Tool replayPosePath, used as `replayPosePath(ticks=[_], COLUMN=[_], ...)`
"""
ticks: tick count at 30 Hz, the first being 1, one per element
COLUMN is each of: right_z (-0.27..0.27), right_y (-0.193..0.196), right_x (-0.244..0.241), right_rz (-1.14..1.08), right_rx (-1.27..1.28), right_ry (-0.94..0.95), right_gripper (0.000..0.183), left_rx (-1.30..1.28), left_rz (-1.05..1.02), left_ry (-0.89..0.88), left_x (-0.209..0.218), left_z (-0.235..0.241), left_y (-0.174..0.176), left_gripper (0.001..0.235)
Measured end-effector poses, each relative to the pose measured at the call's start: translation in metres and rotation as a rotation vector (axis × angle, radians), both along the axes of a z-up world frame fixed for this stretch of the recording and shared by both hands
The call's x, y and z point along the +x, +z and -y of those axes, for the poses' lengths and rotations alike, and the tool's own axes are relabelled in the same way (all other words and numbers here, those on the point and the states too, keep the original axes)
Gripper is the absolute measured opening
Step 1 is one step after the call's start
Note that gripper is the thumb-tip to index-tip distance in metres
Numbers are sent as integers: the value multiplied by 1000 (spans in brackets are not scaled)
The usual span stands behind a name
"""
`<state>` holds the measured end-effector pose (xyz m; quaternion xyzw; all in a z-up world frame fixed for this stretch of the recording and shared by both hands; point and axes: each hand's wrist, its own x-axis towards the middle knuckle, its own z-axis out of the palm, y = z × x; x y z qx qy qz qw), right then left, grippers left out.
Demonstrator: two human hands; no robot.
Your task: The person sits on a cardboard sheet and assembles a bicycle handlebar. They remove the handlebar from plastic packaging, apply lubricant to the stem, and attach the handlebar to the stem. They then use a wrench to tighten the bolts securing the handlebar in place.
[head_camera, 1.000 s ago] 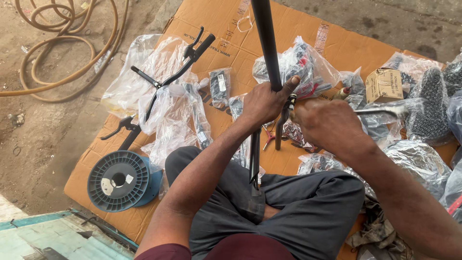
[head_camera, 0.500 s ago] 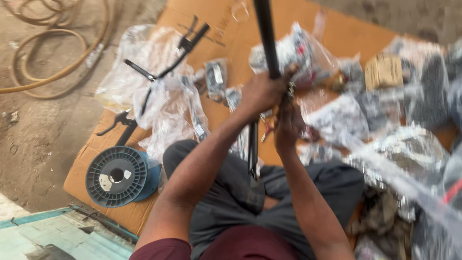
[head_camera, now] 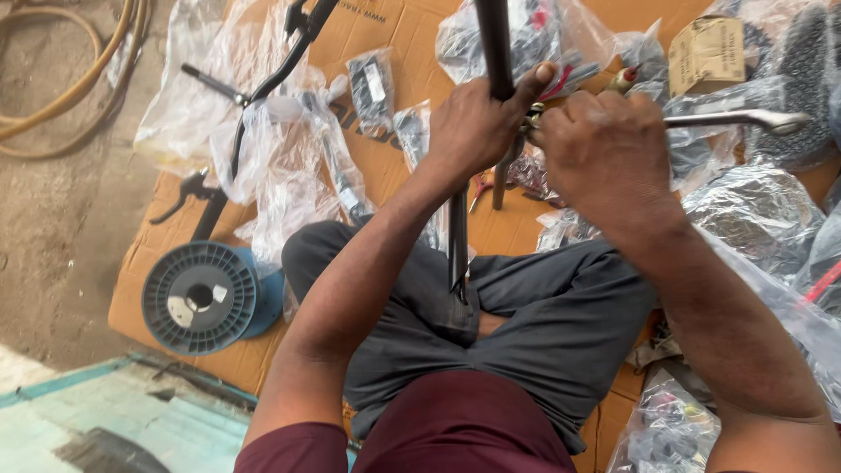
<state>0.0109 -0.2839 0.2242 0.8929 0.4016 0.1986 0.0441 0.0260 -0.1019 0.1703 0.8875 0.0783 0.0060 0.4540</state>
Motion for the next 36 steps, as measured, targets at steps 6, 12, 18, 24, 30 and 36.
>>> replayPosePath(ticks=[6, 12, 18, 24, 30, 36], right_z=[-2, -1, 8, -14, -4, 31], right_y=[6, -9, -70, -130, -72, -38], right_x=[-8, 6, -11, -37, -33, -5], right_rz=[-142, -40, -91, -496, -326, -105], right_rx=[-56, -164, 222, 1061, 622, -100], right_ry=[-25, -28, -139, -81, 6, -67], right_gripper=[31, 30, 23, 30, 24, 30], left_rx=[1, 13, 1, 41, 35, 1], left_rz=[-28, -17, 10, -35, 32, 10], left_ry=[25, 14, -5, 56, 35, 17], left_x=[-7, -2, 3, -4, -2, -4], left_z=[-8, -9, -9, -4, -13, 3], left_y=[-6, -7, -8, -16, -10, -5], left_gripper=[88, 90, 94, 90, 90, 89])
